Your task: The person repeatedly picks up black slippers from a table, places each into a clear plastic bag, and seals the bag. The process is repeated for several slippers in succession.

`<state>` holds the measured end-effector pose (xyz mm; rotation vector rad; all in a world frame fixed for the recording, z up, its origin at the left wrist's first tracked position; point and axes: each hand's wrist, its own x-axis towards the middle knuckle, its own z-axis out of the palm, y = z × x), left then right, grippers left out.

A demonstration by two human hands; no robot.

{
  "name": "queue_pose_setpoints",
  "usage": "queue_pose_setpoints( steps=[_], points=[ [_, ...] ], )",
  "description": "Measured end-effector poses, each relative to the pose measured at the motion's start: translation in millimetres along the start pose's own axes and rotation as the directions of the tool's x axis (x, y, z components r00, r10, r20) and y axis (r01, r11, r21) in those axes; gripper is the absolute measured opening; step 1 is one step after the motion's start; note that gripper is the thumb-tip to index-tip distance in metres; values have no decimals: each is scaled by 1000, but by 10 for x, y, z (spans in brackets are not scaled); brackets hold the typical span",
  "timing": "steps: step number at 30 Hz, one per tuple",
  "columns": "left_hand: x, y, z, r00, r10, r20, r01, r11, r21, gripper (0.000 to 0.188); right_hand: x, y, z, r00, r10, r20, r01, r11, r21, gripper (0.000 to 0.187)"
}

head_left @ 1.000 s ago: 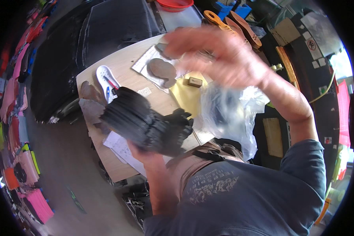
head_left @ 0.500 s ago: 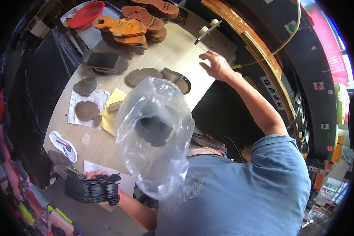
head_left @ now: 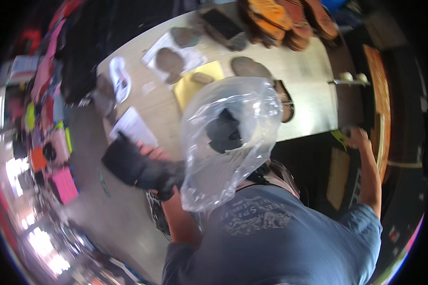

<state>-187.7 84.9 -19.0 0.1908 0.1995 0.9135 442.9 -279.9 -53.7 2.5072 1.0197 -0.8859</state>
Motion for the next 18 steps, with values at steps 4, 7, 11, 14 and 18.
queue_pose_setpoints(
  steps=[4,7,11,14,18],
  points=[
    [101,-376,141,1000,9,22,-4,982,-188,42,-111,361,326,851,437,290,-406,899,-163,42],
    [71,-488,237,990,43,132,-10,970,-242,44,-193,421,568,831,413,372,-466,882,64,39],
    [-132,-375,125,980,68,186,-27,977,-213,46,-529,165,735,957,162,241,-221,944,246,33],
    [-378,-197,-123,960,-17,280,84,970,-230,54,-894,-254,715,978,-169,124,157,982,104,31],
    [-850,-161,-588,949,186,256,-186,982,-26,65,-1391,-1141,835,956,-201,215,128,942,312,49]
  ],
)
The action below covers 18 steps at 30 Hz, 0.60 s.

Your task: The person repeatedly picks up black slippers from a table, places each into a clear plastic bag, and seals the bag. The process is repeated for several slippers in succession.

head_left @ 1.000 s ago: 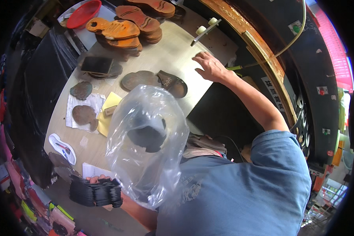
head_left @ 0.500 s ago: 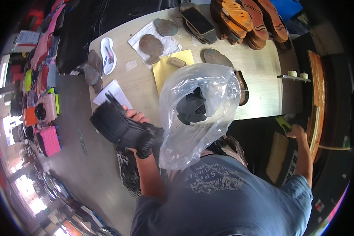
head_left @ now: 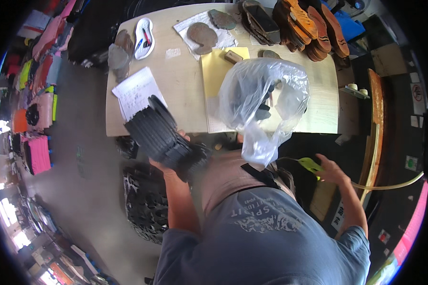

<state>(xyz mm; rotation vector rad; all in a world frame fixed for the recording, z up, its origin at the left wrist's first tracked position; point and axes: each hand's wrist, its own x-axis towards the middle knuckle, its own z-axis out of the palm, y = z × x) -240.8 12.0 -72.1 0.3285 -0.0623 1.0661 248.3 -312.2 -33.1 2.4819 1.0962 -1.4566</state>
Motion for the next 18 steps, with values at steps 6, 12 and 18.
queue_pose_setpoints(
  steps=[6,12,18],
  points=[
    [-963,363,-242,645,352,-678,-140,927,348,65,-356,-1369,391,915,-397,72,388,819,-423,31],
    [-1495,719,-132,490,469,-735,-162,877,452,60,-850,-2552,162,818,-325,474,358,934,22,30],
    [-1851,864,-147,626,367,-688,-173,926,336,62,-1170,-3280,406,719,-690,87,694,705,-145,45]
  ],
)
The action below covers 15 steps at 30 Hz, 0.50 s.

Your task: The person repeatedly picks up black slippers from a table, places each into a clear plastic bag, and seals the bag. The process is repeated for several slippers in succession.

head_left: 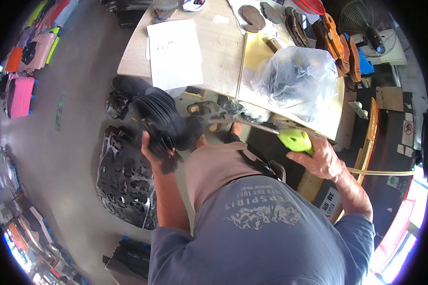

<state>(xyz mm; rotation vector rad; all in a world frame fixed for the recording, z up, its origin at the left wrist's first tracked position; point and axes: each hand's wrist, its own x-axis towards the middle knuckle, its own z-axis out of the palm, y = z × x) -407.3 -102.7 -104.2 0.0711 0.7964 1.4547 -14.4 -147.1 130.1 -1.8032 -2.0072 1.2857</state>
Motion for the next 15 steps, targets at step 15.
queue_pose_setpoints(
  steps=[15],
  points=[
    [-182,524,244,929,-132,347,-204,600,773,69,239,-149,-199,967,-254,14,235,873,-426,27]
  ],
)
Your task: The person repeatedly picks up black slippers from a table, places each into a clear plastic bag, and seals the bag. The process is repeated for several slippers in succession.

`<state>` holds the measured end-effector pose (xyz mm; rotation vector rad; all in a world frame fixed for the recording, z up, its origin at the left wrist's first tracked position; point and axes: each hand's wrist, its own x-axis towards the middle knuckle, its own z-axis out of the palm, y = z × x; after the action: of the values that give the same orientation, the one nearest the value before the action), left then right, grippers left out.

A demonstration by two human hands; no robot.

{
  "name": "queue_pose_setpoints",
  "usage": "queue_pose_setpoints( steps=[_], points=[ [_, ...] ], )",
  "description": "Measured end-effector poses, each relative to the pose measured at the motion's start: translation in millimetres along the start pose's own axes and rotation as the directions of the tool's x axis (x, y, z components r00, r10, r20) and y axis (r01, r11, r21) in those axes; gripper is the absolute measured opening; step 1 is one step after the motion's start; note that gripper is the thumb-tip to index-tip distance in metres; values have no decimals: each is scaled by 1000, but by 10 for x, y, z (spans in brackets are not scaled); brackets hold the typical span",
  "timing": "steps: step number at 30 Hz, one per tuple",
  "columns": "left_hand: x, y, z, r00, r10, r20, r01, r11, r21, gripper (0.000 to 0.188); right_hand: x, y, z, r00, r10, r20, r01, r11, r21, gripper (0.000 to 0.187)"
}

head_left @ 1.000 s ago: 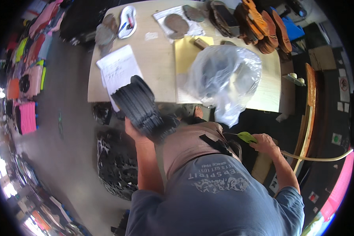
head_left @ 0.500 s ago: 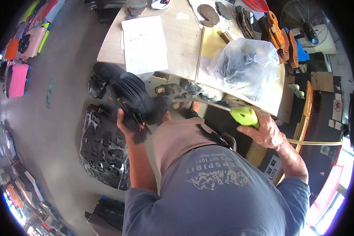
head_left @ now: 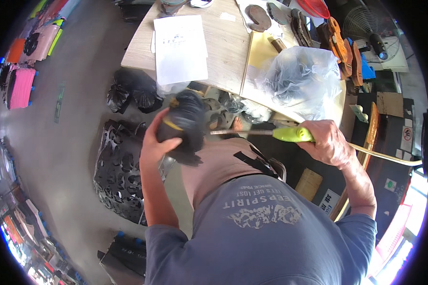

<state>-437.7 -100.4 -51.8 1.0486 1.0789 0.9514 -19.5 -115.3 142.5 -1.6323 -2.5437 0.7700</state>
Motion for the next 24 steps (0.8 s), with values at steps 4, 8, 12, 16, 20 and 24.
queue_pose_setpoints(
  steps=[4,8,12,16,20,24],
  points=[
    [155,340,246,970,47,238,-182,789,587,80,-27,28,-61,979,61,-193,-81,992,-93,29],
    [222,344,246,968,61,242,-191,805,562,80,-38,55,-25,994,54,-97,-55,998,-8,29],
    [220,136,147,989,138,54,-143,984,102,75,-84,77,58,993,34,-111,-37,999,-30,32],
    [449,-110,272,963,251,98,-131,753,-645,72,-135,106,133,960,150,-235,-152,988,8,33],
    [636,-226,356,960,279,21,-110,444,-889,77,-139,114,188,931,263,-252,-245,964,104,32],
    [761,-202,193,958,247,-149,-208,231,-951,89,-127,52,239,979,68,-195,-65,998,22,33]
  ],
)
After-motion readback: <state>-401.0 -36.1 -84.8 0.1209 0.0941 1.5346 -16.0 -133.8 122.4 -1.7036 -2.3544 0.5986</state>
